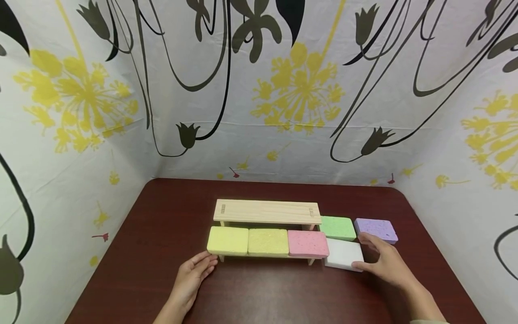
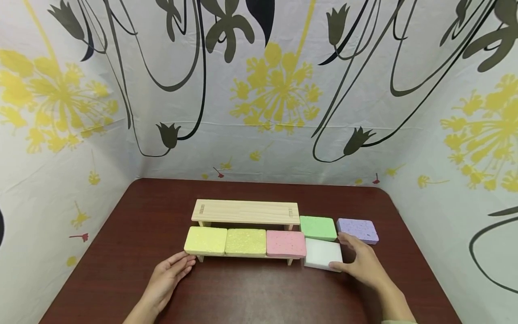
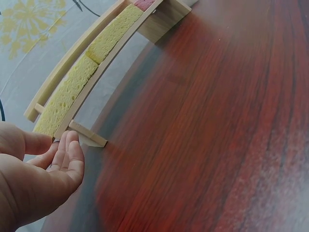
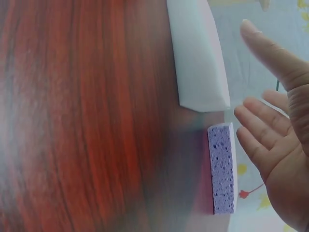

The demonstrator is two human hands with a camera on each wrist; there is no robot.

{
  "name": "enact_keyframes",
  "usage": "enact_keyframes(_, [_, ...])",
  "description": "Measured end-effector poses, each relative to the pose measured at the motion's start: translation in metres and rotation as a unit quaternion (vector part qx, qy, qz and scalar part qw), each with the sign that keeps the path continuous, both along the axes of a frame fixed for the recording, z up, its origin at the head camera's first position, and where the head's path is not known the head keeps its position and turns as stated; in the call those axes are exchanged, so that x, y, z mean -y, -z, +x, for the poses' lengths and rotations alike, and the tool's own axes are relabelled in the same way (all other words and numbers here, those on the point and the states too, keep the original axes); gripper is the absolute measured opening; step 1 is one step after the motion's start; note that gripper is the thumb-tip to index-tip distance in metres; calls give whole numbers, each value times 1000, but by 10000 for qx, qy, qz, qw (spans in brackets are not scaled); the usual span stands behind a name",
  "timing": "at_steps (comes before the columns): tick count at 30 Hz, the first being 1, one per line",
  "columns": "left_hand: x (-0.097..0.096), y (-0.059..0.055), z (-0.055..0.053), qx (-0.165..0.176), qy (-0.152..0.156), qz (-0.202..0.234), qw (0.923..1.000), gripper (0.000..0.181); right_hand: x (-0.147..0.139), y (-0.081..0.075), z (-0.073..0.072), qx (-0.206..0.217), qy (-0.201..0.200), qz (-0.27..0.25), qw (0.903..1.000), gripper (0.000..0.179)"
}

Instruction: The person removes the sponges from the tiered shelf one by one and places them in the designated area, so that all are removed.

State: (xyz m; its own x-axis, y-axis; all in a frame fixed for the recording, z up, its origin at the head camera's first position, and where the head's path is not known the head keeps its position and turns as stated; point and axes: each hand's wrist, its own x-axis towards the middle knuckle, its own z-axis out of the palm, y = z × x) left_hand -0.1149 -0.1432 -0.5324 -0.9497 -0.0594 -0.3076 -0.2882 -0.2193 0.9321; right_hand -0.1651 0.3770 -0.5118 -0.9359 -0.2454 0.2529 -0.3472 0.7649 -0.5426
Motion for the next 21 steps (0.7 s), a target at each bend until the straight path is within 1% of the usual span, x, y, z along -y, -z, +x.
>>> enact_keyframes(4, [0, -1, 1, -22, -32, -15, 10000, 42, 6, -3, 0, -53, 39, -135, 9999, 86])
enact_keyframes(6, [0, -1, 1, -4, -57, -23, 10000, 41, 10, -5, 0, -93, 12, -283, 9996, 84])
enact_keyframes(12, [0, 0, 1, -4, -19, -33, 10000, 42, 22, -9, -1, -255, -312, -677, 9969, 79])
enact_keyframes(16, [0, 0, 1, -20, -7, -34, 10000, 42, 32, -10, -2, -347, -403, -662, 9964, 78])
enact_keyframes(21, [0, 1, 0, -15, -3, -52, 10000, 41, 42, -11, -2, -278, -427, -714, 9961, 77])
